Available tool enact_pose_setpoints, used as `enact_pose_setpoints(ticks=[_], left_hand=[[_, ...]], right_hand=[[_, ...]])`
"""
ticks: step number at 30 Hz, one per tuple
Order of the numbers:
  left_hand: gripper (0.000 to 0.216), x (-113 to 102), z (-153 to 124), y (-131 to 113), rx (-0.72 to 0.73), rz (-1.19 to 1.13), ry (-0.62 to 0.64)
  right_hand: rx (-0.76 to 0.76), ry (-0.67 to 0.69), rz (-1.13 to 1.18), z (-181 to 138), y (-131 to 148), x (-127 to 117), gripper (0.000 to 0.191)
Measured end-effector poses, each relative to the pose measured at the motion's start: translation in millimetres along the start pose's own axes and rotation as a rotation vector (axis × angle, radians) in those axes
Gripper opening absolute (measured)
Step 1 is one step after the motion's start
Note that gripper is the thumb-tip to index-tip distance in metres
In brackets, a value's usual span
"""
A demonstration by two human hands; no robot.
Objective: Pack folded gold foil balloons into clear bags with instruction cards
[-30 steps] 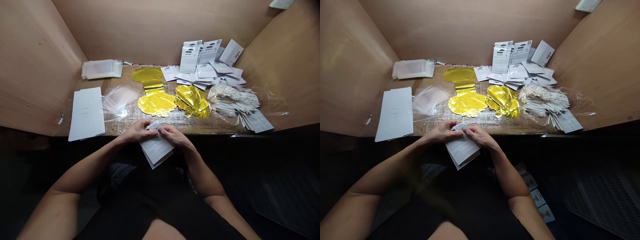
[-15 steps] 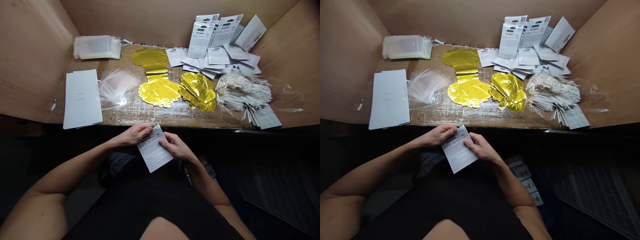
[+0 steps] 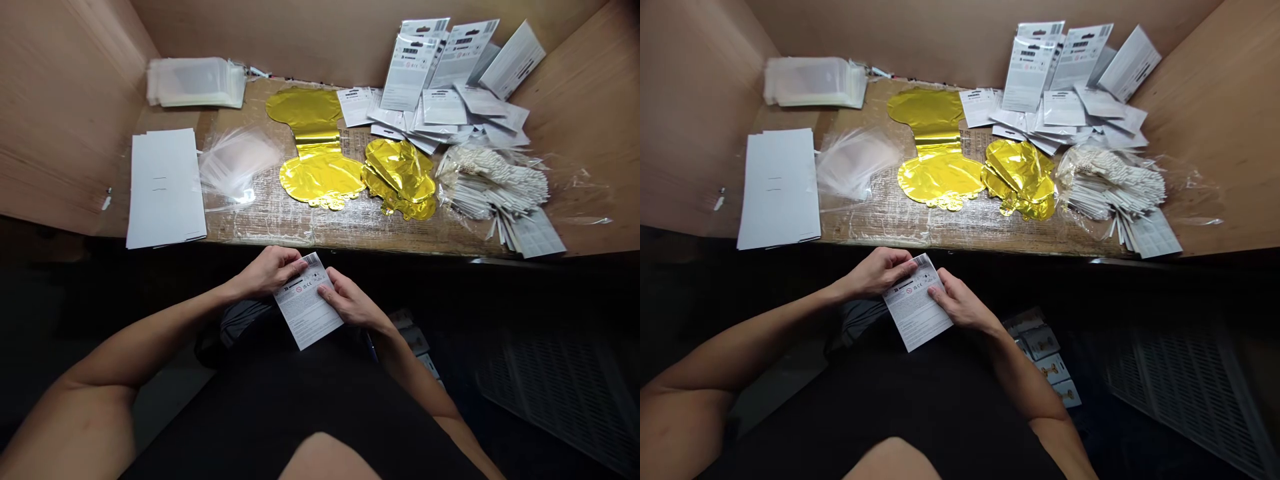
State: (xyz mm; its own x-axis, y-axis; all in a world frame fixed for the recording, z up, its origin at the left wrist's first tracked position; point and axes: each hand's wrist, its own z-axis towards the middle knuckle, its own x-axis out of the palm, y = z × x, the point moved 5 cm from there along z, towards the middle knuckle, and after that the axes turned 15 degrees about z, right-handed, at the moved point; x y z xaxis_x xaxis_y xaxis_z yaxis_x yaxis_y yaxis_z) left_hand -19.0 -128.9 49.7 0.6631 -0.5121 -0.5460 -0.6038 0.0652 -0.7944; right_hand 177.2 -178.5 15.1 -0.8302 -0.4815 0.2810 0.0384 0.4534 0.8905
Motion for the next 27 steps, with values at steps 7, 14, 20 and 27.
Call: enact_pose_setpoints(ticks=[7,14,20,27], left_hand=[[0.046,-12,4,1,0.048,0.023,0.029],[0.041,-34,29,-12,0.117,0.31,-0.317],[0.055,-49,53,-3,0.071,0.013,-0.557],[0.066,1,72,-6,-0.024,-0.671,-0.41]], right_hand=[[-0.132,-0.091,-0.068,4,1,5,0.036],[-0.329,-0.171,-0.177,20,27,-10,0.026],[-0.479,-0.23,-0.027,35,42,-21,0.028],[-0.637,-0.517,-0.107,59,65,-56,0.03]])
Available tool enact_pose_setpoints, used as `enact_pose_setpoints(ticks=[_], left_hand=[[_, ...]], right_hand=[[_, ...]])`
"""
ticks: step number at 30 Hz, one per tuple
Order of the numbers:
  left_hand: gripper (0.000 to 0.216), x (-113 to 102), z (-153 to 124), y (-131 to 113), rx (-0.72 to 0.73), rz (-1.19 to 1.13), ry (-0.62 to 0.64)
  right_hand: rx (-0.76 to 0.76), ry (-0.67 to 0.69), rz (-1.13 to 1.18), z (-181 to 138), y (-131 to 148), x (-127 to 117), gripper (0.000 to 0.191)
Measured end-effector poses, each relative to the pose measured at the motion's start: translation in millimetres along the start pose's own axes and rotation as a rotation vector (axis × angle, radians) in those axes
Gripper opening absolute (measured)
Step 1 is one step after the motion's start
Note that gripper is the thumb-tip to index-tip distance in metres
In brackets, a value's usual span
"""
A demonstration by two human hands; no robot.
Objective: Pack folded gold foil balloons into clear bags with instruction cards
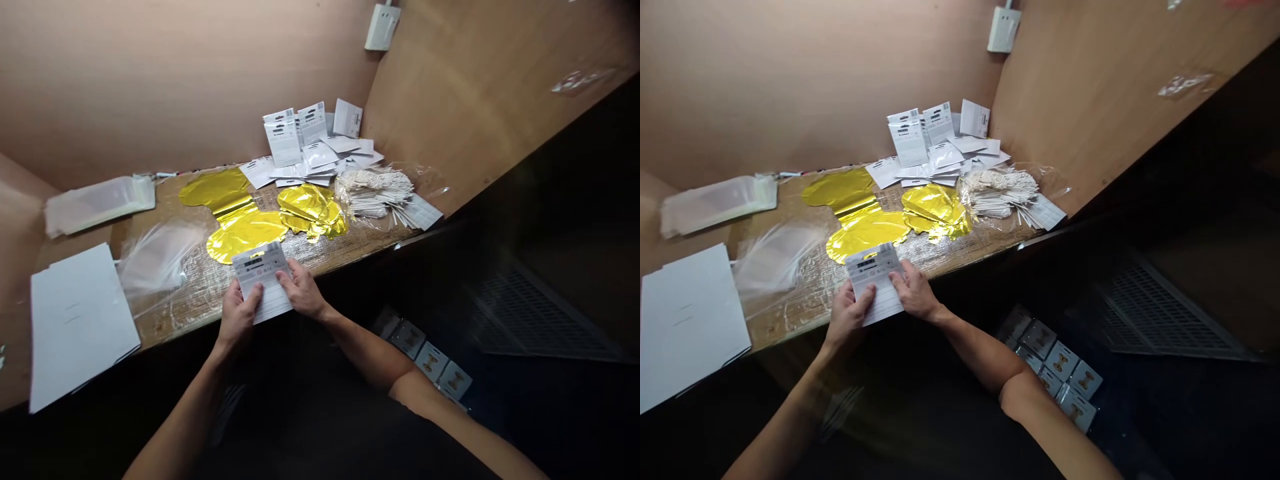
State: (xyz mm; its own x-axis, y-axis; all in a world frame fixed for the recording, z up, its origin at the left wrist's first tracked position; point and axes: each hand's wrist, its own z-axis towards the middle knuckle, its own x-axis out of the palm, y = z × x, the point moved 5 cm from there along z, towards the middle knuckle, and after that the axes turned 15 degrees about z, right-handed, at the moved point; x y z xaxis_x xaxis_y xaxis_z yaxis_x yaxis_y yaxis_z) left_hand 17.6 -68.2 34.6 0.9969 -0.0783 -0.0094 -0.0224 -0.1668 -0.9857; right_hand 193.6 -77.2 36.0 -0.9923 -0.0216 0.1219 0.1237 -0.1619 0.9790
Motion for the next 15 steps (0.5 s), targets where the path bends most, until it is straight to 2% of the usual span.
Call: enact_pose_setpoints(ticks=[1,3,5,6,7,9,11,15], left_hand=[[0.066,1,0,1,-0.005,-0.018,-0.022],[0.062,-5,3,-1,-0.03,-0.059,-0.086],[0.057,-14,9,-3,-0.098,-0.095,-0.089],[0.054,-18,12,-5,-0.137,-0.106,-0.07],[0.051,-20,14,-6,-0.17,-0.113,-0.049],[0.046,-21,15,-7,-0.216,-0.128,-0.018],[0.041,-15,15,-7,-0.245,-0.148,0.008],[0.033,-5,12,-3,-0.282,-0.183,0.046]], right_hand=[[-0.036,0.001,-0.083,13,7,-15,0.03],[-0.145,-0.083,-0.281,43,32,-66,0.033],[-0.272,-0.376,-0.513,74,67,-139,0.036],[-0.269,-0.472,-0.638,91,81,-172,0.034],[-0.208,-0.512,-0.76,109,90,-201,0.03],[-0.067,-0.527,-0.966,141,98,-242,0.027],[0.062,-0.48,-1.11,166,93,-260,0.025],[0.152,-0.382,-1.199,188,80,-266,0.03]])
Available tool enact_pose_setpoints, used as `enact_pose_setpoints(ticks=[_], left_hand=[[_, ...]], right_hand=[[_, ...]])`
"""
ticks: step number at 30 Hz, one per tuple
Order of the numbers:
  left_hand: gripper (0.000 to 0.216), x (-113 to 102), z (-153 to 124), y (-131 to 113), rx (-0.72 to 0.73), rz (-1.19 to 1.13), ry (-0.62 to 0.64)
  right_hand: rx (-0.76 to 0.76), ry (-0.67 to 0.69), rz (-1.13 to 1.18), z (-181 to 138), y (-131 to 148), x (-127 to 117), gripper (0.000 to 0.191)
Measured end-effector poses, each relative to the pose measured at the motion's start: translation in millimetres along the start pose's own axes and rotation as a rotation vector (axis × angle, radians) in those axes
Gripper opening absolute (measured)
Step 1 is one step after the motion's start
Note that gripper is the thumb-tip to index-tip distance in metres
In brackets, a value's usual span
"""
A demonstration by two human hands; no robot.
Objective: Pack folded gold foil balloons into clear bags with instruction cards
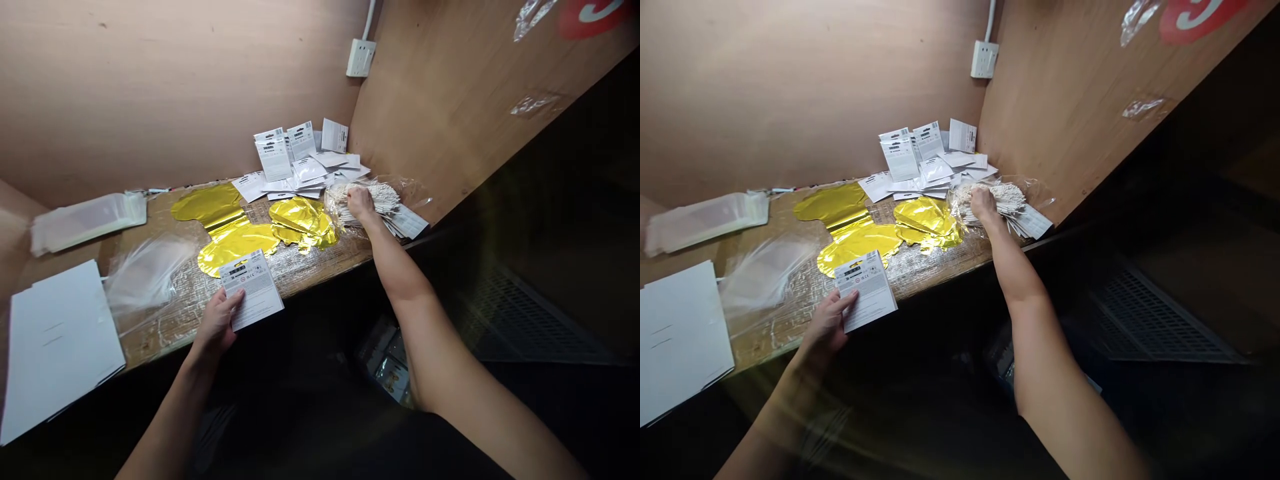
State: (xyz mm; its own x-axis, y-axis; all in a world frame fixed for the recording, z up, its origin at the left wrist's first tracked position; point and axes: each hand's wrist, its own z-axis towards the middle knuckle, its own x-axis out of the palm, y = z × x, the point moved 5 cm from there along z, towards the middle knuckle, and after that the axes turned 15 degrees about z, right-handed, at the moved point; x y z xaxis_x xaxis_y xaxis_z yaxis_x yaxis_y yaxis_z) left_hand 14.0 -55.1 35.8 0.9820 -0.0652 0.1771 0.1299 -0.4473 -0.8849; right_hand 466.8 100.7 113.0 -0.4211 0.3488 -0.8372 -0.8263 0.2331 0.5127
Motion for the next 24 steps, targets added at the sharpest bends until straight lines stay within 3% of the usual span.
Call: enact_pose_setpoints(ticks=[3,5,7,9,13,15,20,24], left_hand=[[0.03,-3,-2,-1,-0.041,-0.048,0.005],[0.029,-6,-3,-2,-0.088,-0.107,-0.003],[0.029,-7,-3,-3,-0.139,-0.185,-0.018],[0.029,-4,-1,-2,-0.177,-0.265,-0.029],[0.033,8,6,2,-0.207,-0.365,0.009],[0.035,12,6,4,-0.202,-0.375,0.035],[0.037,11,0,7,-0.143,-0.374,0.022],[0.039,5,-1,4,-0.035,-0.337,0.016]], right_hand=[[-0.003,-0.019,-0.034,-3,-4,-12,0.035],[-0.03,-0.143,-0.025,-19,-1,-28,0.035],[-0.133,-0.348,0.084,-55,16,-41,0.028],[-0.277,-0.481,0.299,-112,44,-41,0.022],[-0.579,-0.351,0.64,-235,119,-1,0.021],[-0.667,-0.351,0.685,-273,146,20,0.016],[-0.695,-0.305,0.73,-295,162,46,0.015],[-0.632,-0.056,0.872,-292,156,58,0.025]])
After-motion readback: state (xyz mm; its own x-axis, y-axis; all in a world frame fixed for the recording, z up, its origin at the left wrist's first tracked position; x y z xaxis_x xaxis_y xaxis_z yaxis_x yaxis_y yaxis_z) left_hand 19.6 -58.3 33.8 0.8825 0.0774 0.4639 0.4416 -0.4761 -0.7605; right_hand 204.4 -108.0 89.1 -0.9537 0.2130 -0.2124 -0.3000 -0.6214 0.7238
